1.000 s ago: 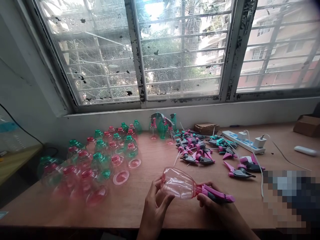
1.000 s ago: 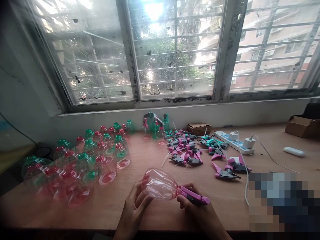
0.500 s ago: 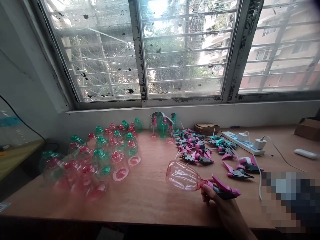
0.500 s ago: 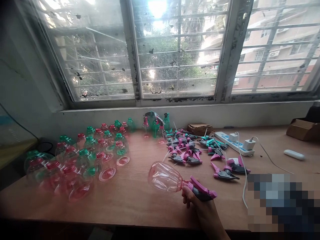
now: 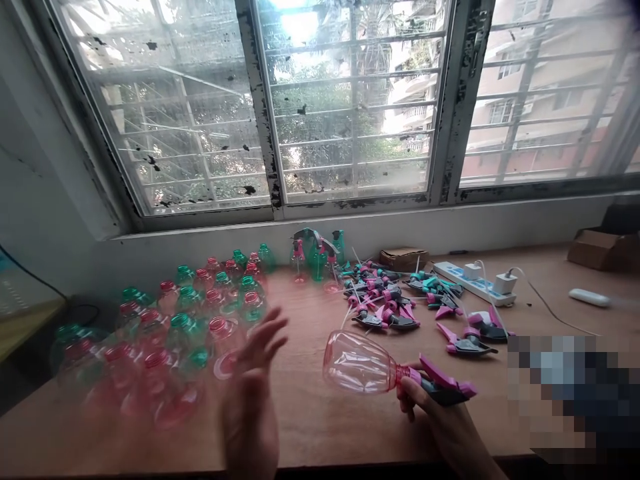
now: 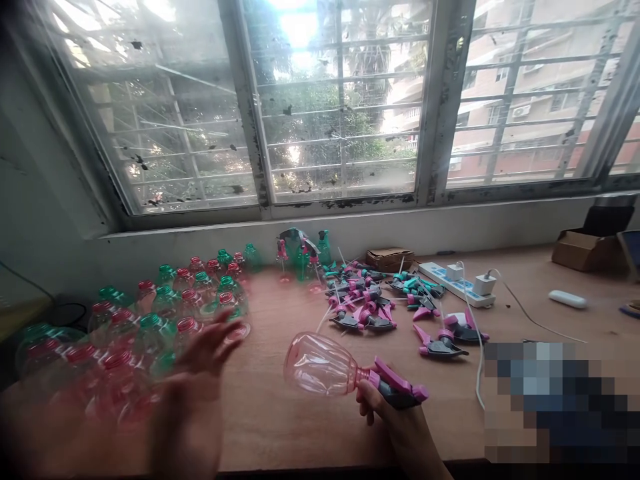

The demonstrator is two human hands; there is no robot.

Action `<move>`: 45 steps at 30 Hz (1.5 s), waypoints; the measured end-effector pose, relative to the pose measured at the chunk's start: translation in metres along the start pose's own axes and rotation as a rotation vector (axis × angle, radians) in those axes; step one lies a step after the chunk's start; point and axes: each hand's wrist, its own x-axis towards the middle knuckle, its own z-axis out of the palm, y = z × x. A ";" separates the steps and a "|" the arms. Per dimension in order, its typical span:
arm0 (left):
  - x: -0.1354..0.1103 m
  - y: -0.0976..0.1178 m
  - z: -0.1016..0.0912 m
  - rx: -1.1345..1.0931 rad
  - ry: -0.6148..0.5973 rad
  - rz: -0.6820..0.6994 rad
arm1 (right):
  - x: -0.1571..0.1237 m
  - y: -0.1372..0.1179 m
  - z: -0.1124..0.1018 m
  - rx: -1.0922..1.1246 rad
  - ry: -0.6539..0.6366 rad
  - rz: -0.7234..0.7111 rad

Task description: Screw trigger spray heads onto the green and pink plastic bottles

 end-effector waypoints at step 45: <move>-0.053 -0.068 0.010 0.061 -0.411 -0.206 | 0.003 0.006 0.003 0.033 -0.040 0.097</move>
